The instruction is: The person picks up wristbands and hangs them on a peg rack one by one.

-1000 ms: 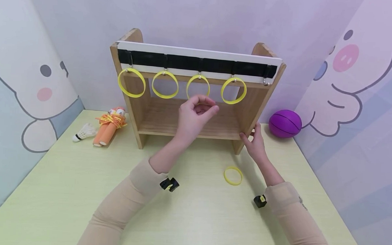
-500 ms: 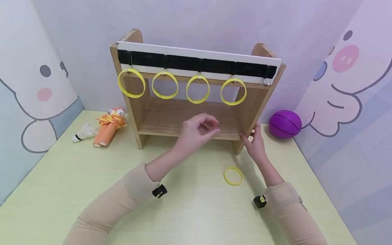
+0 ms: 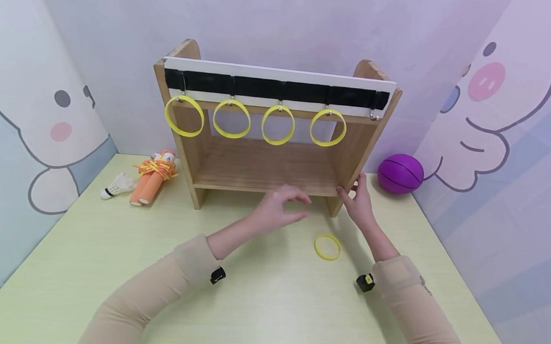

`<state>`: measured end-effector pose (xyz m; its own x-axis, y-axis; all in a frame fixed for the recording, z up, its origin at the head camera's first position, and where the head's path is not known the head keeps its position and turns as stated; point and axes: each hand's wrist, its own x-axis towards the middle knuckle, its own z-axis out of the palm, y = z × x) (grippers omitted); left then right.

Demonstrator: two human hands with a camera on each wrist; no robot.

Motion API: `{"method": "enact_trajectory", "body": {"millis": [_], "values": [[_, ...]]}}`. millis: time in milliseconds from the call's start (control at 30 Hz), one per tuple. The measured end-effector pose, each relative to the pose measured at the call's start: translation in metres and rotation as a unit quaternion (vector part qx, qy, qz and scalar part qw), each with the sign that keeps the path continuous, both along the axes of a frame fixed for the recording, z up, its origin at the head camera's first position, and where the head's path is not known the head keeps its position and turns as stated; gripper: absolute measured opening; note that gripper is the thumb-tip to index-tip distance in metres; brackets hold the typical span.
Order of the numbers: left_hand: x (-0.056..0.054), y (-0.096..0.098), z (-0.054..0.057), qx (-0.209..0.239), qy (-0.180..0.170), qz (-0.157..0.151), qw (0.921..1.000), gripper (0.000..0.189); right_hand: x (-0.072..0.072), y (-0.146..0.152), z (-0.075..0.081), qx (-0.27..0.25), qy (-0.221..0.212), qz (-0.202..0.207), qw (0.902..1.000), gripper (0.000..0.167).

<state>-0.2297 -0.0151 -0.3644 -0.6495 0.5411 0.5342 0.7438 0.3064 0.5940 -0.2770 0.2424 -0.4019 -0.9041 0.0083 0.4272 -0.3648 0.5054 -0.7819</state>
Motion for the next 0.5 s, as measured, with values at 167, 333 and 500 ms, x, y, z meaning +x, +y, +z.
{"method": "enact_trajectory", "body": {"millis": [167,333,500], "values": [[-0.004,0.003,-0.016,-0.058,0.000,-0.059,0.9966,0.030,-0.006,0.005,-0.008,-0.004,-0.005,-0.004,1.0000,0.060],[-0.008,0.010,-0.031,-0.132,-0.024,-0.089,0.9869,0.036,-0.007,0.005,-0.008,-0.007,-0.005,-0.004,1.0000,0.060],[-0.009,0.019,-0.043,-0.199,-0.052,-0.109,0.9725,0.043,-0.007,0.005,-0.008,-0.004,-0.005,-0.005,1.0000,0.061]]}}
